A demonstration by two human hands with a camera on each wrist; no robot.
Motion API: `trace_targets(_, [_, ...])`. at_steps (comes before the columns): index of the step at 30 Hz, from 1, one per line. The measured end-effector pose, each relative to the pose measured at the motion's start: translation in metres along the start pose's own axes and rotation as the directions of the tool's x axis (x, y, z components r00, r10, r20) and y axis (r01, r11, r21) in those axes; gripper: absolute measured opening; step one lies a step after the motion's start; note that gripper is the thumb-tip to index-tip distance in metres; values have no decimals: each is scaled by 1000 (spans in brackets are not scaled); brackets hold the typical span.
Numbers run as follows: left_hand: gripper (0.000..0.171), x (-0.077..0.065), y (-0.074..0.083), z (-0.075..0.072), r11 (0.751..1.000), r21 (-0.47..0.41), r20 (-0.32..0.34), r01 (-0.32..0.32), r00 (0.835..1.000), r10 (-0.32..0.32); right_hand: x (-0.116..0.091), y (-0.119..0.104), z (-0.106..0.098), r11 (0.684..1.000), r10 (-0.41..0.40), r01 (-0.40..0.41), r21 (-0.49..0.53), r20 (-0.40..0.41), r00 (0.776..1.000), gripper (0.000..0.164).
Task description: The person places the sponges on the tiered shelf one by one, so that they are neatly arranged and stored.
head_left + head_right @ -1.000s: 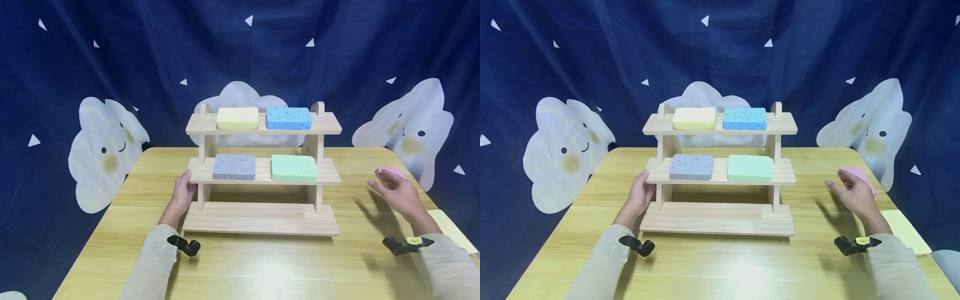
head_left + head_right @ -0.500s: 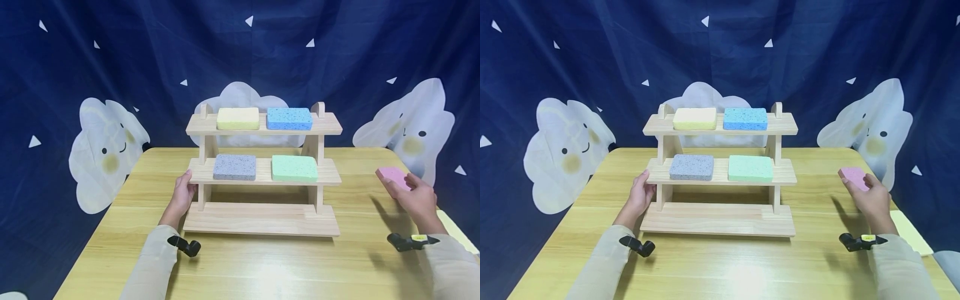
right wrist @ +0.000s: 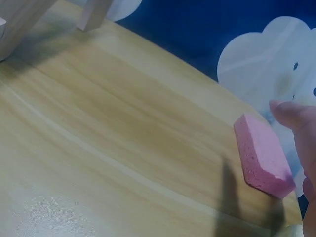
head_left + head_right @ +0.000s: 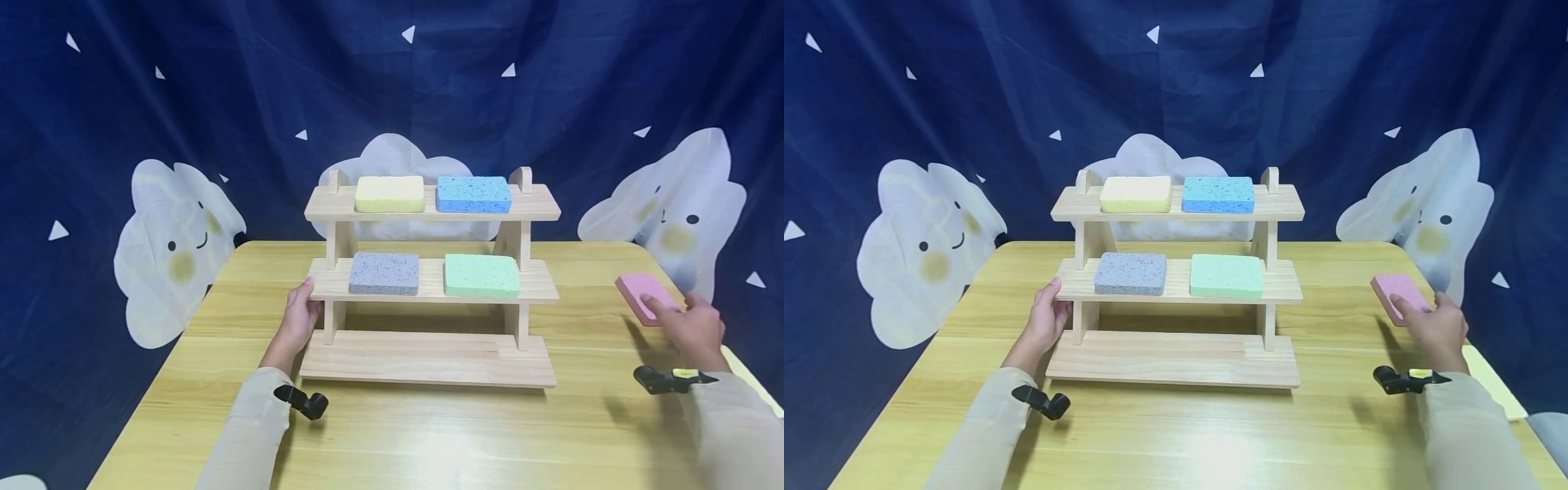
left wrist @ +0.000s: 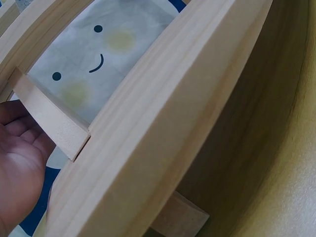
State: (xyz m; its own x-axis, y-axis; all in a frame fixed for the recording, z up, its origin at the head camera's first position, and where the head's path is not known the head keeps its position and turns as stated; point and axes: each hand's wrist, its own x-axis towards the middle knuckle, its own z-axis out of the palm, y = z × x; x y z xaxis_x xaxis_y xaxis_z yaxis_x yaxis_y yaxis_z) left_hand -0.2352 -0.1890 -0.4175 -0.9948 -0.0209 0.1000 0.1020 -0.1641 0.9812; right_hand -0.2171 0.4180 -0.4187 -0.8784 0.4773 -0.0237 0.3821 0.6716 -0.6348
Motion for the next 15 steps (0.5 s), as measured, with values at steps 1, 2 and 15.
trace_targets(1, [54, 0, 0, 0, 1000, -1, -2, 4, 1000, -4, 0, 1, 1, 1000, 0, 0, -10, 6, 1000, 83])
trace_targets(2, [54, 0, 0, 0, 1000, -2, -4, 6, 1000, -6, 1, 2, 2, 1000, 3, -3, -18, 11, 1000, 83])
trace_targets(15, [54, -1, 2, 0, 1000, -6, -8, 20, 1000, -20, 6, 9, 16, 996, -57, 57, -65, 0, 998, 77])
